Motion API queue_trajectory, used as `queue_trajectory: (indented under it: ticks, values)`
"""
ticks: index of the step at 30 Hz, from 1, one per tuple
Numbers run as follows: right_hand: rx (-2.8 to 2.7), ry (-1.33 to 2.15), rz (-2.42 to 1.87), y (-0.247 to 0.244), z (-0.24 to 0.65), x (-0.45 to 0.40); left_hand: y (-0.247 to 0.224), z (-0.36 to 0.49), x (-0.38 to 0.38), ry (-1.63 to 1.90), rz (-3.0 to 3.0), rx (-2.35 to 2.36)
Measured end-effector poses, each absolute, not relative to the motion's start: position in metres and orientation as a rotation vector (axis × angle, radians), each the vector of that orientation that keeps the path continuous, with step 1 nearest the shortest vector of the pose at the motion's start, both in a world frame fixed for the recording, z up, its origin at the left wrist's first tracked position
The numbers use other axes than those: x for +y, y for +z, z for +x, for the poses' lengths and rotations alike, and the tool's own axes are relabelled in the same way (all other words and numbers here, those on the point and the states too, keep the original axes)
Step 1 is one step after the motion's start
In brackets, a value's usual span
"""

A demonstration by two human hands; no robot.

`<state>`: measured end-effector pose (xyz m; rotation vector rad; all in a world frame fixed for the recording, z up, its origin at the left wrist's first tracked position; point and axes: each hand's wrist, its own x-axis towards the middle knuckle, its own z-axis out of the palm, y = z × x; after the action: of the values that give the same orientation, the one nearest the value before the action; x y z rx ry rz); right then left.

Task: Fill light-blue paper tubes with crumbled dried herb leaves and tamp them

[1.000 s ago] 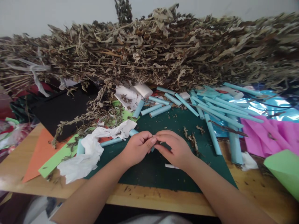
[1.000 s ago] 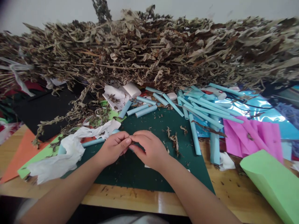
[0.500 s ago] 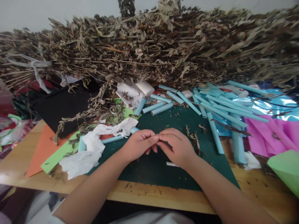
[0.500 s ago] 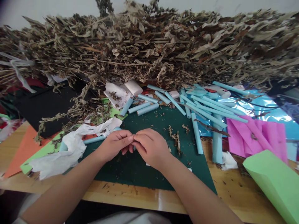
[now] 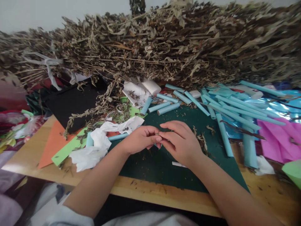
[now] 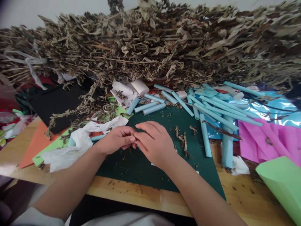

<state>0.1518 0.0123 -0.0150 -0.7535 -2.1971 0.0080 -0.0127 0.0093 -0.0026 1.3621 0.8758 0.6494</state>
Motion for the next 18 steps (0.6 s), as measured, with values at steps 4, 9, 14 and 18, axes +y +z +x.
queue_trajectory:
  ticks: [4,9,14,18]
  values:
    - [-2.181,0.014,-0.832,-0.014,0.155,0.014,0.001,-0.019,0.013,0.709,1.346,0.912]
    - [-2.315,-0.032,-1.067,-0.018,0.147,0.003,-0.003,-0.036,0.028,1.189,1.286,1.019]
    - [-2.597,-0.080,-1.050,-0.026,0.124,-0.013,-0.014,-0.035,0.032,1.223,1.349,1.166]
    - [-2.663,-0.061,-1.031,-0.030,0.118,-0.013,-0.017,-0.028,0.029,1.186,1.391,1.182]
